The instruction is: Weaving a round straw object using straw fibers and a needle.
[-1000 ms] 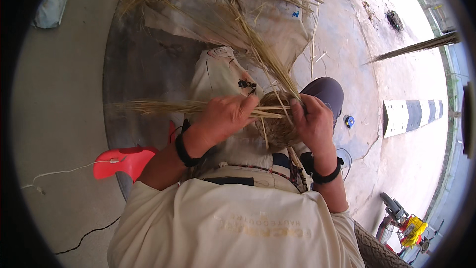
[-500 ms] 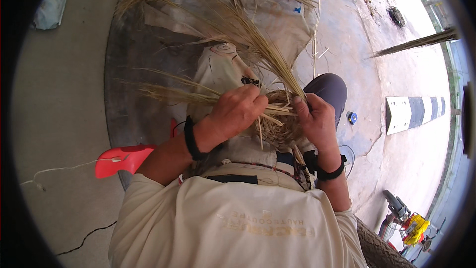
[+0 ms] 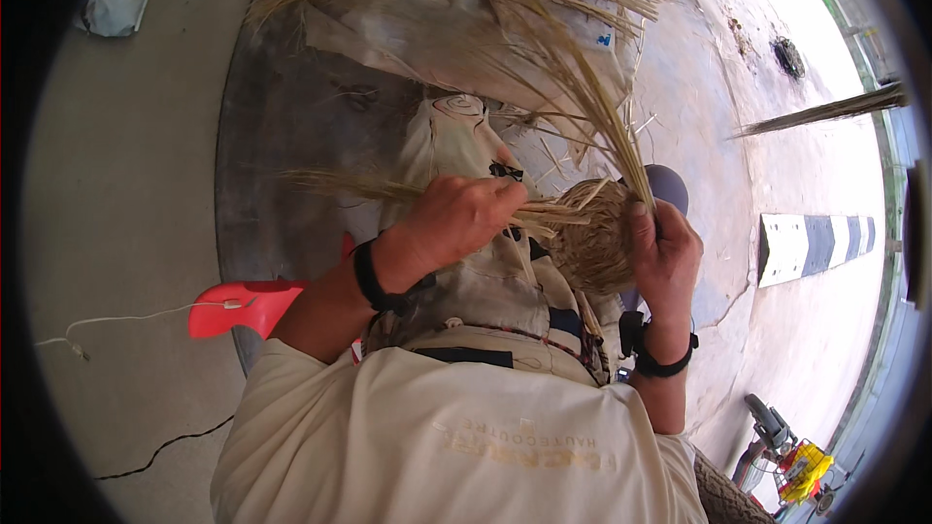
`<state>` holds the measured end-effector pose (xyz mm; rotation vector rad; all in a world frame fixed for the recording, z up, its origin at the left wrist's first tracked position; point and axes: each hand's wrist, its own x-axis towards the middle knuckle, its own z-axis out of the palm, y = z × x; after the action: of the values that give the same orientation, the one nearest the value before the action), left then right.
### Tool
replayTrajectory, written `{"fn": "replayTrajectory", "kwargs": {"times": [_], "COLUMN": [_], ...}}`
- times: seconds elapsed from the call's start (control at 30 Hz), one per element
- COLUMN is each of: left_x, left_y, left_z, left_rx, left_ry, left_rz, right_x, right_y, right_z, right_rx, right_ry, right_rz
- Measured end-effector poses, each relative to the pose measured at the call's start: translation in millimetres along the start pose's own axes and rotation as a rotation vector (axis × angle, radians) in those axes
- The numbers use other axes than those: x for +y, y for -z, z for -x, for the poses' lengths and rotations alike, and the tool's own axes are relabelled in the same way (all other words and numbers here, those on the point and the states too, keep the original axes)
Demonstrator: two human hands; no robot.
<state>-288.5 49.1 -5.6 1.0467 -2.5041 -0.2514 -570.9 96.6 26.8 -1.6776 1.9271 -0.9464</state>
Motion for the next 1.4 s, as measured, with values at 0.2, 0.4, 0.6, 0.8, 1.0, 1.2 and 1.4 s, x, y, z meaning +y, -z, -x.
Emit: {"fn": "replayTrajectory", "kwargs": {"times": [0.2,0.4,0.6,0.8,1.0,1.2,1.4], "left_x": [8.4,15.2,12.7,12.0,16.5,18.8,21.6], "left_y": [-8.5,-21.9,-20.5,-0.8,10.8,7.9,2.4], "left_z": [-2.7,0.1,3.9,-1.6,-5.0,-7.4,-11.9], "left_rx": [-0.049,-0.043,-0.050,0.015,0.047,0.119,0.143], "left_ry": [0.128,0.189,0.180,0.202,0.084,0.083,0.069], "left_rz": [-0.054,-0.022,0.080,0.110,0.157,0.141,0.148], "right_x": [-23.5,-32.9,-19.6,-9.6,-9.2,-4.5,0.7], "right_y": [-11.3,-33.2,-33.3,-26.9,-26.6,-32.0,-41.6], "right_z": [9.5,21.8,13.2,-3.8,-20.9,-31.4,-26.8], "right_rx": [0.093,-0.043,-0.068,-0.197,-0.392,-0.537,-0.535], "right_ry": [0.288,0.318,0.311,0.273,0.315,0.291,0.267], "right_rz": [0.274,0.311,0.169,-0.097,-0.246,-0.333,-0.420]}}
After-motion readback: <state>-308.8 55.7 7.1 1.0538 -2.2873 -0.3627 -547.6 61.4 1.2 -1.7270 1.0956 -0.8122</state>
